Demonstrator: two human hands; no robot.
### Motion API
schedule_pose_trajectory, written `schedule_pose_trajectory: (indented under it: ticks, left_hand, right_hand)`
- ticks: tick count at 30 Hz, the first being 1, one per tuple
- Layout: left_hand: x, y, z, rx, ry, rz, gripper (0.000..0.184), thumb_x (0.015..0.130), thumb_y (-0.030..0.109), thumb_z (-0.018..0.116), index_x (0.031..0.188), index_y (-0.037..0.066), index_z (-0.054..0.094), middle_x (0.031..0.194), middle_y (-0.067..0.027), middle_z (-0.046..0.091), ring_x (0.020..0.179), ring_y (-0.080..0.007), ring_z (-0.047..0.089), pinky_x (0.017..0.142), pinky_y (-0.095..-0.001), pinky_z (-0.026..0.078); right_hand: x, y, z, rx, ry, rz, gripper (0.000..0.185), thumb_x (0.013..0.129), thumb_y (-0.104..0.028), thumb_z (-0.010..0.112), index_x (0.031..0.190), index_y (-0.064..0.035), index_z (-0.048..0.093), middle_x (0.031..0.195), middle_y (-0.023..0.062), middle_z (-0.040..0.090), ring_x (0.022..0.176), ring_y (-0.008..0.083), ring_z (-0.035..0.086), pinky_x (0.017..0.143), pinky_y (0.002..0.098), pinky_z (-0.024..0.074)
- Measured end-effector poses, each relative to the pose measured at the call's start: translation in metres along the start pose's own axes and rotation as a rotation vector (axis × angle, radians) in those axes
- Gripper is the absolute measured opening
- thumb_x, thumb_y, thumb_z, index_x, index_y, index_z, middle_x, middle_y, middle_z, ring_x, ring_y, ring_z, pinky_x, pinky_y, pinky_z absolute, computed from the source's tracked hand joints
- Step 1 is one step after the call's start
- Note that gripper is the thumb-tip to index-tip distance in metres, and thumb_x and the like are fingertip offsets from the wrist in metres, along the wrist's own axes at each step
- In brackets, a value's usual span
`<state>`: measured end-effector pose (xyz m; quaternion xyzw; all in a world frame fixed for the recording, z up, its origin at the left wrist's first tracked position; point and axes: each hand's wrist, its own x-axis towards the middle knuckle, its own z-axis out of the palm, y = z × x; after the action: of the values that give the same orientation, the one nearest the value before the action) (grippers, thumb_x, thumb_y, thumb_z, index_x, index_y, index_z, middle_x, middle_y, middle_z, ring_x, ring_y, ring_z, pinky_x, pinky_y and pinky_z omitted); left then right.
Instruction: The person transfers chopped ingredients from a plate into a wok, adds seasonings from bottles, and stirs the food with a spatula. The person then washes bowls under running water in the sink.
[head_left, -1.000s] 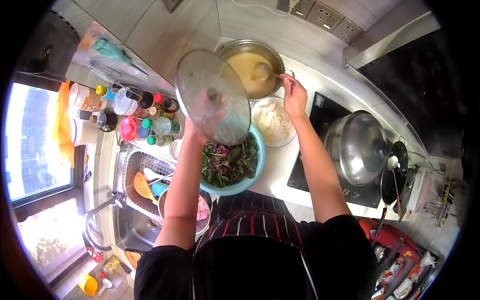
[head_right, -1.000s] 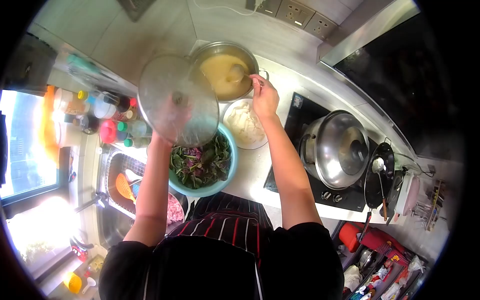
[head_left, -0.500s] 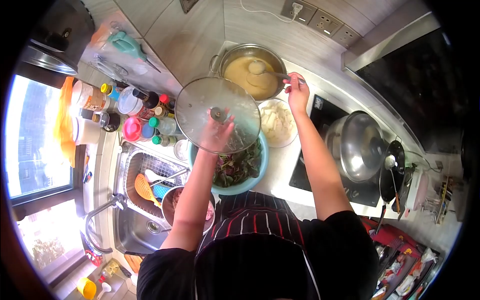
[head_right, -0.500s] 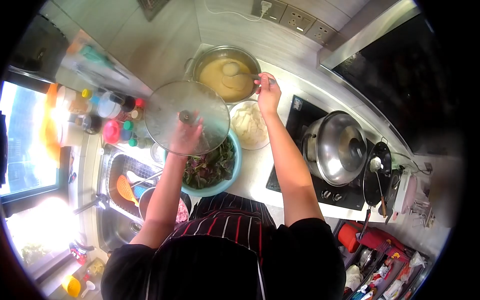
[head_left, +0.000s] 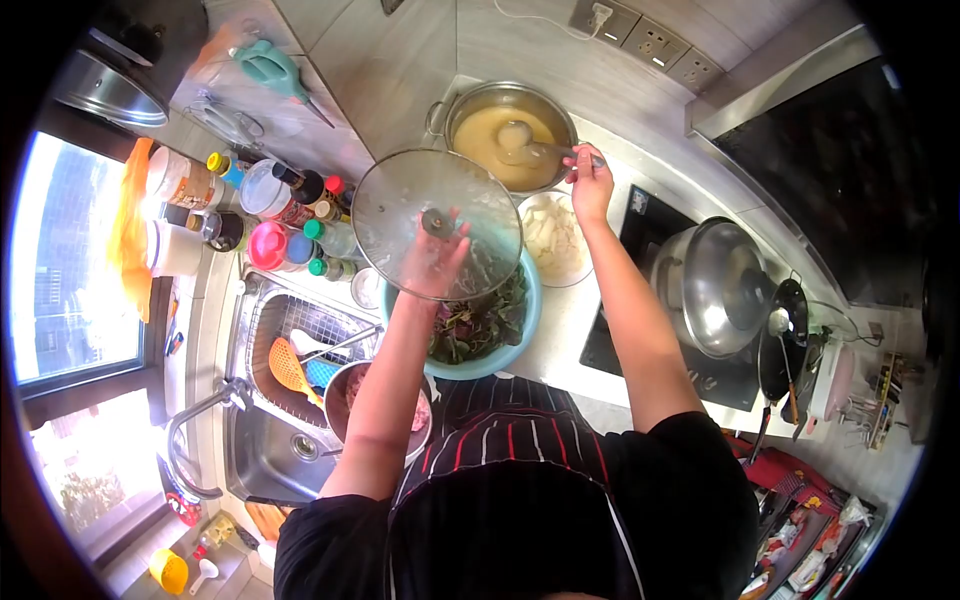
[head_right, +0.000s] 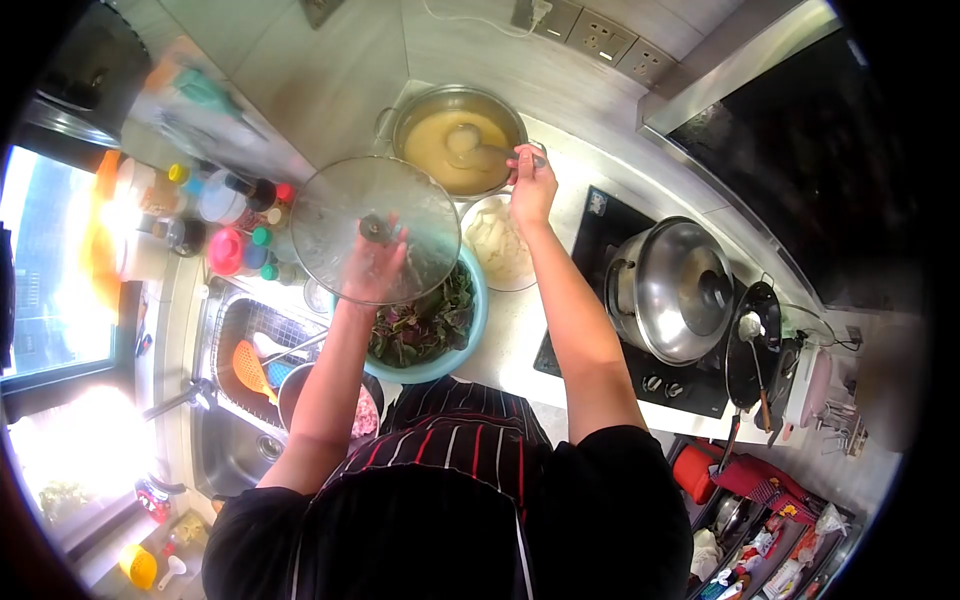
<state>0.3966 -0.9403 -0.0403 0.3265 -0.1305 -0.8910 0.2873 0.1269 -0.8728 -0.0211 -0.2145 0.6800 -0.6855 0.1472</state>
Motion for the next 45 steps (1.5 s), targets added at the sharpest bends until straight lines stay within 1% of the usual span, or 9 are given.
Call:
schedule_pose_trajectory:
  ticks: [5,9,20,21,22,31,35,38,45]
  left_hand:
    - [0.018,-0.010,0.007,-0.106,-0.035,0.005,0.023,0.096,0.035,0.050,0.112,0.021,0.057,0.131,-0.0031,0.052,0.116,-0.0268,0.050,0.095,-0.0398,0.041]
    - [0.100,-0.055,-0.036,-0.003,-0.427,0.238,0.024,0.095,0.033,0.051,0.113,0.019,0.057,0.129,-0.0031,0.054,0.116,-0.0279,0.051,0.095,-0.0409,0.041]
    - [0.059,-0.050,0.153,-0.367,-0.812,-0.275,0.023,0.095,0.026,0.053,0.114,0.012,0.057,0.123,-0.0059,0.057,0.120,-0.0272,0.050,0.097,-0.0426,0.047]
    - [0.058,-0.063,0.165,-0.780,-0.735,-0.678,0.024,0.096,0.025,0.051,0.115,0.012,0.056,0.125,-0.0063,0.056,0.122,-0.0270,0.049,0.098,-0.0420,0.045]
    - [0.052,-0.076,0.180,-0.634,-0.808,-0.595,0.024,0.096,0.024,0.051,0.116,0.012,0.055,0.125,-0.0062,0.056,0.122,-0.0271,0.049,0.099,-0.0422,0.044]
    - [-0.018,-0.300,0.317,-0.386,-0.939,-0.813,0.024,0.095,0.017,0.046,0.119,0.013,0.048,0.128,-0.0050,0.048,0.123,-0.0280,0.044,0.105,-0.0441,0.035]
    - [-0.034,-0.432,0.354,-0.990,-0.616,-1.527,0.025,0.095,0.014,0.044,0.120,0.013,0.044,0.129,-0.0044,0.045,0.124,-0.0284,0.042,0.108,-0.0450,0.031]
    - [-0.075,-0.493,0.378,0.065,-1.015,-0.386,0.025,0.096,0.017,0.042,0.120,0.013,0.045,0.126,-0.0039,0.045,0.124,-0.0310,0.039,0.106,-0.0475,0.031]
    - [-0.093,-0.543,0.384,-0.032,-0.619,-0.456,0.019,0.095,0.025,0.046,0.105,0.014,0.058,0.111,-0.0016,0.057,0.105,-0.0289,0.049,0.105,-0.0478,0.030]
  right_hand:
    - [0.012,-0.029,-0.006,0.131,0.002,0.018,0.026,0.099,-0.024,0.047,0.102,-0.0013,0.061,0.076,0.0082,0.064,0.052,0.0082,0.050,0.050,0.0234,0.0432]
    - [0.008,-0.075,-0.011,0.260,-0.046,-0.042,0.025,0.099,-0.025,0.049,0.102,-0.0013,0.057,0.077,0.0096,0.065,0.050,0.0087,0.047,0.048,0.0222,0.0400]
    - [-0.034,-0.190,-0.106,0.202,0.020,-0.204,0.029,0.099,-0.028,0.049,0.097,-0.0010,0.058,0.066,0.0089,0.061,0.051,0.0094,0.049,0.048,0.0223,0.0356]
    - [-0.037,-0.200,-0.125,0.176,0.045,-0.223,0.029,0.099,-0.029,0.049,0.096,-0.0015,0.058,0.063,0.0073,0.059,0.051,0.0092,0.049,0.047,0.0223,0.0344]
    - [-0.040,-0.211,-0.144,0.158,0.086,-0.272,0.028,0.098,-0.028,0.049,0.094,-0.0022,0.059,0.058,0.0049,0.056,0.051,0.0090,0.049,0.047,0.0224,0.0330]
    - [-0.097,-0.304,-0.388,-0.035,0.429,-0.433,0.025,0.097,-0.023,0.049,0.101,0.0003,0.057,0.075,0.0143,0.066,0.052,0.0083,0.045,0.049,0.0223,0.0320]
    - [-0.121,-0.315,-0.516,-0.138,0.546,-0.453,0.026,0.096,-0.023,0.050,0.104,0.0013,0.058,0.079,0.0143,0.067,0.052,0.0073,0.044,0.049,0.0218,0.0325]
    - [-0.146,-0.307,-0.596,-0.267,0.605,-0.431,0.028,0.096,-0.027,0.050,0.100,-0.0009,0.061,0.077,0.0113,0.068,0.052,0.0070,0.047,0.049,0.0214,0.0351]
    - [-0.203,-0.188,-0.709,-0.406,0.625,-0.167,0.028,0.097,-0.029,0.051,0.097,-0.0029,0.062,0.073,0.0064,0.067,0.053,0.0079,0.055,0.049,0.0237,0.0424]
